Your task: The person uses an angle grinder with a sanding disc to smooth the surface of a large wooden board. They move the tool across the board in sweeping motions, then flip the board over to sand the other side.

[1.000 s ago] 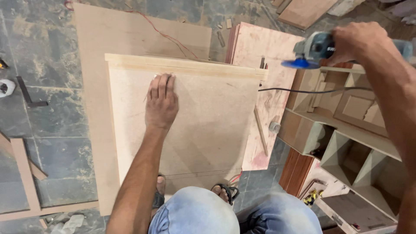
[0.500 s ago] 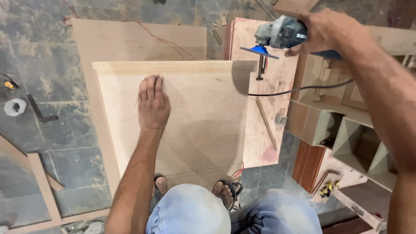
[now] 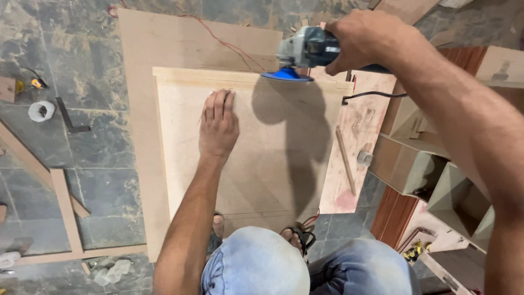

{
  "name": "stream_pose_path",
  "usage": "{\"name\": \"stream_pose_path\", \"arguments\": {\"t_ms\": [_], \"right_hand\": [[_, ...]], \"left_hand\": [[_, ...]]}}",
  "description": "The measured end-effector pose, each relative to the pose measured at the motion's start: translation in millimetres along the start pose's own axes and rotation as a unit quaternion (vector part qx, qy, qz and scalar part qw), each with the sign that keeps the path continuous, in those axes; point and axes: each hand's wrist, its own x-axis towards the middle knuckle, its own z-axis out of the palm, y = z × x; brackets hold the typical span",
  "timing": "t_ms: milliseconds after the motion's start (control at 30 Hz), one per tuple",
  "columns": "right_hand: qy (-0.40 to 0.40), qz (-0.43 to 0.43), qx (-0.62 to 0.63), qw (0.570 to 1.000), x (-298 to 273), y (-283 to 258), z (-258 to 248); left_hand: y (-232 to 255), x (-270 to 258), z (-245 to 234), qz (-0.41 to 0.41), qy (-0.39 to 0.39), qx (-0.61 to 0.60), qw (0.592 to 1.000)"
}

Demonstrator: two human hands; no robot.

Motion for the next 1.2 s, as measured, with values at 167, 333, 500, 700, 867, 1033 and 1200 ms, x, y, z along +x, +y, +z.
{"name": "stream_pose_path", "arguments": {"t_ms": [167,333,500,700,867,1033,1200], "right_hand": [[-0.023,0.033,-0.014,0.999,-5,3,-3],[-0.065,0.094,-0.050,0.992,-31,50,17],[-0.085,0.148,-0.111,0.979,-50,91,41],[-0.067,0.138,-0.093,0.984,-50,89,47],[-0.048,0.124,-0.091,0.987,-45,77,47],[-0.084,0.115,-0.157,0.977,-51,108,56],[-0.022,0.170,-0.146,0.974,-69,159,93]], "left_hand": [[1,2,0,0.001,0.010,0.004,1.000],[0,2,-1,-0.002,0.003,-0.003,1.000],[1,0,0,-0.004,0.000,-0.012,1.000],[1,0,1,-0.010,-0.001,-0.002,1.000],[0,0,0,-0.006,-0.006,-0.008,1.000],[1,0,1,-0.003,-0.006,-0.003,1.000],[1,-1,-2,0.001,-0.003,-0.011,1.000]]}}
